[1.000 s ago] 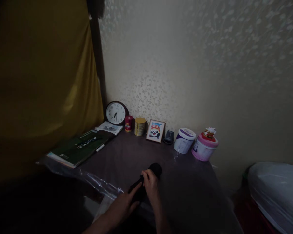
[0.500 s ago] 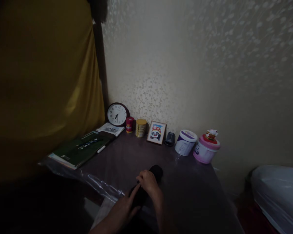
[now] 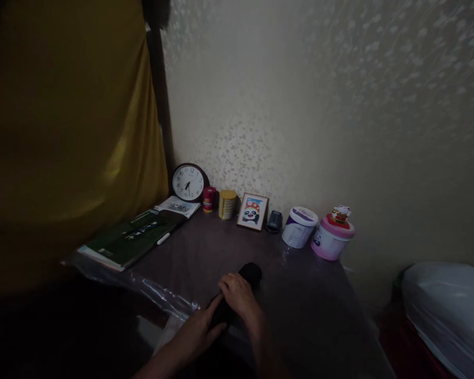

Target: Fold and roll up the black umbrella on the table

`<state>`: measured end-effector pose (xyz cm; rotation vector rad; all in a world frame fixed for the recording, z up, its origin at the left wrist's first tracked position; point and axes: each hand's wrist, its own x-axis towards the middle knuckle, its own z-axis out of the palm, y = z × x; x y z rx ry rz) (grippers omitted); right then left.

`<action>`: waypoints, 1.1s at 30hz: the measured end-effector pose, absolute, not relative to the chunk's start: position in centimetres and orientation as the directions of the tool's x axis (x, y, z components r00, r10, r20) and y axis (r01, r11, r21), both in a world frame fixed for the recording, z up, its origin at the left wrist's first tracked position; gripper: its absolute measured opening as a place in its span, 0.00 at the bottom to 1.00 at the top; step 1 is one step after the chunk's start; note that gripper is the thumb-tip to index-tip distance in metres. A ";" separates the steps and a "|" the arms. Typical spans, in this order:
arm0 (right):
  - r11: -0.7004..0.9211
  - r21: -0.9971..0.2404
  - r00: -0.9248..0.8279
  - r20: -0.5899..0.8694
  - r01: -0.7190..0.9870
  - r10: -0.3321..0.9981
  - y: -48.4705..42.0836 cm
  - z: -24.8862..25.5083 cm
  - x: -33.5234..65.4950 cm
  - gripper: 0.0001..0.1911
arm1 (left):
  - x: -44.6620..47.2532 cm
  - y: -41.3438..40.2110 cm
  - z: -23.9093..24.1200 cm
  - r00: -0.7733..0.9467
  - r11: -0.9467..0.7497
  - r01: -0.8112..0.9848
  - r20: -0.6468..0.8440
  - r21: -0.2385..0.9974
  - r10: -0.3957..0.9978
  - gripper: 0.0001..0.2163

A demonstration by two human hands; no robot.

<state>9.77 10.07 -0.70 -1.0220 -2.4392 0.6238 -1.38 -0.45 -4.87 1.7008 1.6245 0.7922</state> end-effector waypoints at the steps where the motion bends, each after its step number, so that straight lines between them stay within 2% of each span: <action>1: 0.633 -0.570 -0.648 0.215 0.524 0.730 10.3 -0.9 9.8 0.12 | -1.5 -0.4 -4.8 0.053 -0.018 0.587 -0.016 0.809 0.998 0.31; 3: 0.578 -0.684 -0.590 0.262 0.445 0.764 11.0 -1.4 10.1 0.12 | -1.8 -0.4 -4.6 0.061 0.007 0.543 -0.047 0.840 0.997 0.30; 5: 0.440 -0.830 -0.425 0.280 0.344 0.861 11.9 -2.1 11.0 0.15 | -2.2 -0.4 -4.4 0.073 0.048 0.499 -0.098 0.865 0.993 0.29; 7: 0.274 -0.927 -0.229 0.217 0.257 0.949 12.6 -2.9 12.6 0.19 | -2.3 -0.4 -4.4 0.084 0.089 0.466 -0.145 0.880 0.986 0.29; 10: 0.140 -0.975 -0.049 0.133 0.175 0.990 12.6 -4.4 15.3 0.22 | -2.4 -0.4 -4.8 0.061 0.092 0.453 -0.134 0.887 0.989 0.31; 13: 0.096 -0.989 0.020 0.099 0.108 0.995 11.6 -5.9 17.3 0.20 | -2.3 -0.6 -5.3 0.018 0.054 0.486 -0.072 0.872 0.997 0.34; 15: 0.061 -0.995 0.038 0.064 0.079 0.997 10.8 -6.6 17.9 0.21 | -2.4 -1.0 -5.2 -0.020 0.076 0.561 -0.079 0.825 0.997 0.33; 18: 0.049 -0.997 0.060 0.052 0.059 0.997 10.2 -7.3 18.2 0.21 | -2.1 -2.1 -4.4 -0.118 0.178 0.716 -0.134 0.675 0.984 0.32; 23: 0.079 -0.995 0.037 0.081 0.059 0.996 10.0 -7.2 18.3 0.23 | -0.5 -3.6 -3.5 -0.141 0.129 0.923 0.008 0.362 0.990 0.35; 25: 0.075 -0.996 0.032 0.077 0.056 0.996 9.8 -6.8 18.2 0.23 | 0.2 -3.7 -3.8 -0.121 0.104 0.955 0.044 0.277 0.992 0.37; 29: 0.105 -0.991 0.014 0.106 0.078 0.994 9.3 -5.3 17.1 0.23 | 0.9 -3.5 -5.0 -0.103 0.088 0.975 0.065 0.202 0.992 0.39; 33: 0.244 -0.951 -0.184 0.210 0.191 0.960 9.0 -3.6 14.4 0.20 | 0.9 -3.3 -5.2 -0.118 0.109 0.975 0.035 0.195 0.992 0.39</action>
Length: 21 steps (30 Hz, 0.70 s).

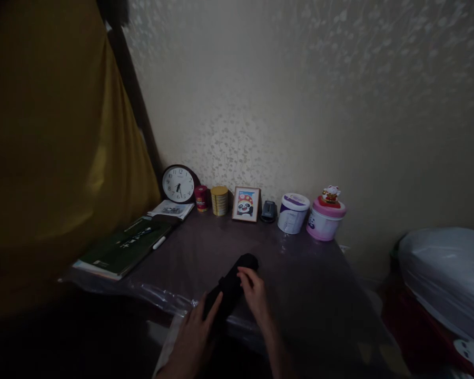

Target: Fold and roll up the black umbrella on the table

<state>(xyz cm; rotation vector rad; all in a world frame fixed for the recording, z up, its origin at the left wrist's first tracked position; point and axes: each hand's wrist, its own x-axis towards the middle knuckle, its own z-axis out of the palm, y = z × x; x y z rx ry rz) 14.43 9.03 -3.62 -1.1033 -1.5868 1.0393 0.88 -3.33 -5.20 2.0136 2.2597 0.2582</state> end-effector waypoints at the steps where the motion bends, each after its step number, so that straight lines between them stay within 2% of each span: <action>1: 0.310 -0.921 -0.254 0.250 0.237 0.935 9.0 -3.3 13.7 0.18 | 0.9 -3.3 -5.1 -0.121 0.116 0.973 0.015 0.202 0.993 0.38; 3: 0.438 -0.830 -0.377 0.304 0.347 0.875 9.1 -2.7 12.4 0.16 | 0.8 -3.2 -4.8 -0.123 0.128 0.967 -0.032 0.222 0.992 0.36; 5: 0.503 -0.725 -0.457 0.288 0.470 0.842 9.1 -2.3 11.4 0.16 | 0.7 -3.1 -4.8 -0.124 0.136 0.960 -0.061 0.246 0.990 0.35; 8: 0.511 -0.613 -0.498 0.211 0.603 0.841 9.1 -2.1 10.6 0.17 | 0.3 -3.1 -5.1 -0.128 0.137 0.947 -0.053 0.291 0.990 0.36; 10: 0.503 -0.592 -0.502 0.184 0.630 0.845 9.2 -2.2 10.3 0.17 | -0.1 -3.0 -5.3 -0.123 0.142 0.930 -0.076 0.339 0.989 0.36; 14: 0.465 -0.634 -0.456 0.194 0.617 0.869 9.6 -2.9 10.0 0.16 | -1.2 -2.6 -5.4 -0.088 0.164 0.838 -0.167 0.521 0.982 0.38; 17: 0.429 -0.705 -0.416 0.205 0.565 0.886 9.9 -3.5 9.8 0.15 | -2.2 -1.9 -5.6 -0.028 0.136 0.703 -0.165 0.698 0.986 0.39; 21: 0.350 -0.859 -0.378 0.204 0.373 0.903 10.0 -3.6 10.1 0.13 | -3.1 -1.3 -6.3 0.110 0.052 0.458 -0.114 0.887 0.987 0.41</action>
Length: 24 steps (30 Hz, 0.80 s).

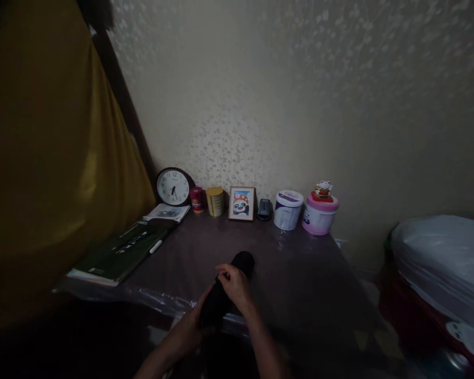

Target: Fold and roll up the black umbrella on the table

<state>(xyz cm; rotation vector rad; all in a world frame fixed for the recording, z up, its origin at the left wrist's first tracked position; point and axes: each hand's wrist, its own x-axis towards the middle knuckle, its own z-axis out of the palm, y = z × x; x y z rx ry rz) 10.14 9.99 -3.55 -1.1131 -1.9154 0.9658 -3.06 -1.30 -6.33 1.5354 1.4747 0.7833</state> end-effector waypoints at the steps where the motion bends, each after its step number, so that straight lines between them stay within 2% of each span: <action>1: 0.326 -0.898 -0.370 0.207 0.295 0.906 9.9 -3.4 10.6 0.13 | -3.1 -1.2 -6.5 0.119 0.053 0.420 -0.113 0.906 0.986 0.41; 3: 0.279 -0.948 -0.348 0.212 0.154 0.913 9.7 -3.2 11.9 0.12 | -3.2 -1.2 -6.7 0.111 0.035 0.388 -0.085 0.921 0.990 0.41; 5: 0.231 -0.969 -0.303 0.195 0.087 0.933 9.3 -3.1 13.9 0.13 | -3.0 -1.2 -6.7 0.094 -0.005 0.388 -0.034 0.922 0.995 0.41; 9: 0.138 -0.988 -0.149 0.126 0.067 0.981 8.7 -4.0 18.4 0.15 | -2.4 -1.3 -6.3 0.031 -0.005 0.506 -0.012 0.863 0.999 0.38; 14: 0.135 -0.989 0.030 0.137 0.063 0.990 8.7 -6.1 21.9 0.18 | -2.0 -1.4 -5.9 -0.041 0.044 0.641 -0.023 0.767 0.999 0.38; 21: 0.138 -0.989 0.037 0.140 0.044 0.989 8.4 -8.1 22.3 0.20 | -1.8 -1.5 -5.6 -0.054 0.090 0.743 -0.074 0.663 0.996 0.38; 24: 0.148 -0.988 0.037 0.149 0.040 0.988 8.4 -8.3 22.5 0.20 | -1.5 -1.8 -5.2 -0.078 0.113 0.845 -0.090 0.522 0.993 0.35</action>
